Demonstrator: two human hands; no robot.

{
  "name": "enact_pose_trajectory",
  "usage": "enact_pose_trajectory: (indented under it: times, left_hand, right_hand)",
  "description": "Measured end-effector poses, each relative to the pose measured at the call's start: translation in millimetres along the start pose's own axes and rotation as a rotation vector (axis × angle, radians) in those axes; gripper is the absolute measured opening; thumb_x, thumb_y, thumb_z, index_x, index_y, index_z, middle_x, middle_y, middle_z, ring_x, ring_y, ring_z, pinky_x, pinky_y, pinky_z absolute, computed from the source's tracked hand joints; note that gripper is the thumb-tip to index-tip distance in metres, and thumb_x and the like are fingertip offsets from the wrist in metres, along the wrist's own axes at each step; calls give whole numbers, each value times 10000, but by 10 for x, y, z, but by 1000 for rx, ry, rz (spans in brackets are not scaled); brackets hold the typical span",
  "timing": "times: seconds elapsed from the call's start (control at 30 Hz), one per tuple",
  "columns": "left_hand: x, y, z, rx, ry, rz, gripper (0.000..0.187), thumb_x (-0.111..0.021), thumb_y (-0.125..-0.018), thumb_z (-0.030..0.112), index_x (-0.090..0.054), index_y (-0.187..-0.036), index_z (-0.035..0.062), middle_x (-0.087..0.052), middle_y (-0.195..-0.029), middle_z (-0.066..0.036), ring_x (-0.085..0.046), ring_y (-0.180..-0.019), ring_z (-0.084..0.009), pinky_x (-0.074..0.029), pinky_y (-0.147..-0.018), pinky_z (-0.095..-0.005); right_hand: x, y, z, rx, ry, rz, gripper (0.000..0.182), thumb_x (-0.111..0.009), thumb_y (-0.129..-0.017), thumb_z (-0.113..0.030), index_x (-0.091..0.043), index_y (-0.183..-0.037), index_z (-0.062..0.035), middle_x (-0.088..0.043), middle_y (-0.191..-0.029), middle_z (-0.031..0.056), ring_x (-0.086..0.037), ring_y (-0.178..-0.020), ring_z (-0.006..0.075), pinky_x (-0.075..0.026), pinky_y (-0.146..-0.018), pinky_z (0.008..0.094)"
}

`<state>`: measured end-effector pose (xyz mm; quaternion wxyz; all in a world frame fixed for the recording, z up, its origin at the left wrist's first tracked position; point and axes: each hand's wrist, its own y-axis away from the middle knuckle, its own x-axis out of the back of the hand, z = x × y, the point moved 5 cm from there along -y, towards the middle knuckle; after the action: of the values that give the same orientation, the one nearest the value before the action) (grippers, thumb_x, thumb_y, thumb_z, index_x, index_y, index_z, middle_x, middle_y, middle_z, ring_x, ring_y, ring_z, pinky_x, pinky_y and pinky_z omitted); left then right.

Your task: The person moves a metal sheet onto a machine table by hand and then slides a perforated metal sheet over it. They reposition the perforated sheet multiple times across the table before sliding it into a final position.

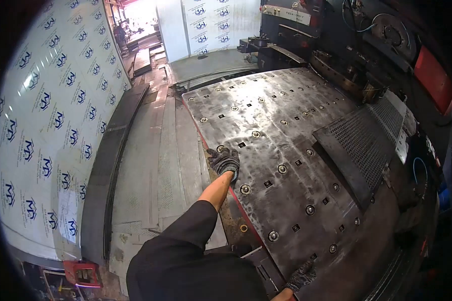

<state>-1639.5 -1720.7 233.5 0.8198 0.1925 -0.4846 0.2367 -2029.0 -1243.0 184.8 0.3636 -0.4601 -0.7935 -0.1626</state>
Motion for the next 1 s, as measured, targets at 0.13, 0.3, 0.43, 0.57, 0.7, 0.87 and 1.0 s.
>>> enact_pose_trajectory:
  times: [0.13, 0.3, 0.43, 0.57, 0.7, 0.87, 1.0]
  left_hand:
    - [52, 35, 2, 10, 31, -33, 728, -551, -1025, 605, -514, -1623, 191, -74, -1782, -332, -321, -1551, -604, -312, -1273, -626]
    - [66, 49, 8, -10, 8, 16, 727, -543, -1026, 625, -531, -1589, 164, -170, -1747, -376, -381, -1500, -638, -369, -1234, -630]
    - [-4, 8, -6, -20, -15, 22, 727, -546, -1023, 626, -527, -1593, 176, -157, -1750, -375, -388, -1496, -634, -368, -1230, -638]
    - [14, 13, -10, 18, 23, -13, 739, -537, -1027, 614, -509, -1626, 182, -77, -1781, -335, -334, -1547, -600, -311, -1272, -624]
    - [38, 31, 4, -15, -10, -14, 733, -531, -1030, 606, -521, -1620, 172, -92, -1776, -345, -345, -1542, -602, -319, -1270, -614]
    - [-8, 21, -6, -13, -20, 22, 728, -517, -1035, 610, -523, -1619, 175, -106, -1772, -350, -352, -1537, -606, -334, -1263, -612]
    - [15, 28, 1, -10, -25, 17, 736, -507, -1037, 622, -516, -1625, 179, -106, -1774, -347, -353, -1536, -607, -329, -1267, -612]
  right_hand:
    - [37, 35, -110, 105, 1, 70, 457, -593, -1128, -309, -672, -1321, 97, -731, -1279, 260, -706, -1153, 383, -556, -1023, 475]
    - [-139, -55, 216, -50, -26, -8, 481, -631, -1112, -339, -673, -1292, 104, -737, -1246, 238, -713, -1087, 363, -567, -967, 474]
    - [-206, -102, 457, 284, -44, 236, 388, -602, -1108, -303, -749, -1209, 41, -773, -1124, 238, -727, -970, 385, -562, -878, 481]
    - [-134, -20, 244, 286, 184, 228, 395, -597, -1100, -272, -732, -1258, 63, -773, -1194, 250, -731, -1009, 406, -567, -945, 496]
    - [-426, -107, 874, 438, 388, 179, 406, -618, -1114, -286, -692, -1363, 26, -717, -1312, 248, -671, -1209, 418, -504, -1084, 510]
    - [-123, -54, 238, 86, -284, 84, 443, -627, -1109, -257, -665, -1331, 124, -723, -1303, 274, -698, -1155, 406, -555, -1032, 472]
    - [-69, 3, 78, 215, -95, 181, 433, -605, -1116, -260, -673, -1324, 113, -741, -1255, 278, -722, -1082, 400, -580, -966, 463]
